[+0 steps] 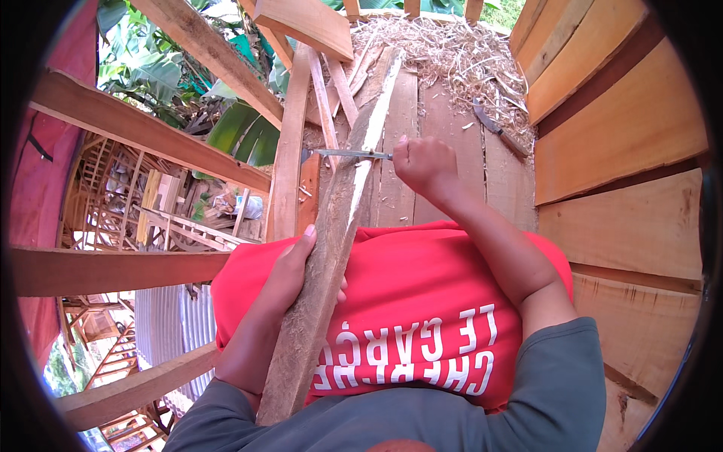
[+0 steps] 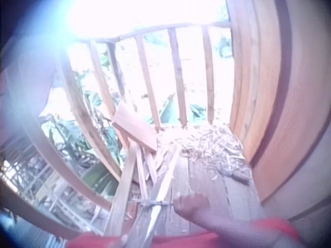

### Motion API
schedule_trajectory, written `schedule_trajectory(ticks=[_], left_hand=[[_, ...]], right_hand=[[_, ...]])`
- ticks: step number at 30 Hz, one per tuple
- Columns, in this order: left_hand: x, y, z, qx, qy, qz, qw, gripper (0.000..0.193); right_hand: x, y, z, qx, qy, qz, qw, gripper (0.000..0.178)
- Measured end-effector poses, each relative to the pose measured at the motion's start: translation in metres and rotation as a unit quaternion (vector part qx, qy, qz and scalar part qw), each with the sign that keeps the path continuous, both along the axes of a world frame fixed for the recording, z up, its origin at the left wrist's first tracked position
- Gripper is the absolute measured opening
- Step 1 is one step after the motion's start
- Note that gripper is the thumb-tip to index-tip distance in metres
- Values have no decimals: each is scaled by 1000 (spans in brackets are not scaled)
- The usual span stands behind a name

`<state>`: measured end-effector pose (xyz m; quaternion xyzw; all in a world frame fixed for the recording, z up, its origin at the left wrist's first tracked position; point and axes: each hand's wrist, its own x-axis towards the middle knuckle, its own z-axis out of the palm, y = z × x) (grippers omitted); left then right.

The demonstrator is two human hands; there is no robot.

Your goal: The person sits on the ground holding a long wooden plank against their lap. They use a knife to shave thin strips of wood from the plank's surface, repeatedly scraping along the grain to create a pile of wood shavings on the floor.

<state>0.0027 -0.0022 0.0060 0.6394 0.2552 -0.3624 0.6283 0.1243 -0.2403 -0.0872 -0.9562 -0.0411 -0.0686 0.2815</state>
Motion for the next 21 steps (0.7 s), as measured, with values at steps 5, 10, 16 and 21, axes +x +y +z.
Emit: schedule_trajectory(ticks=[5, 10, 16, 21], left_hand=[[-4, 1, -3, -30, -1, 12, 999, 58], [1, 1, -4, -30, 3, 12, 999, 57], [-1, -1, -1, -25, -5, -7, 1000, 57], [-9, -3, 6, -42, -3, 6, 999, 57]], right_hand=[[-25, 18, 5, 15, -11, 77, 997, 54], [-21, 19, 6, 5, 5, 63, 998, 53], [4, 1, -10, 25, 10, -19, 999, 52], [-2, 6, -2, 12, 24, 16, 1000, 51]])
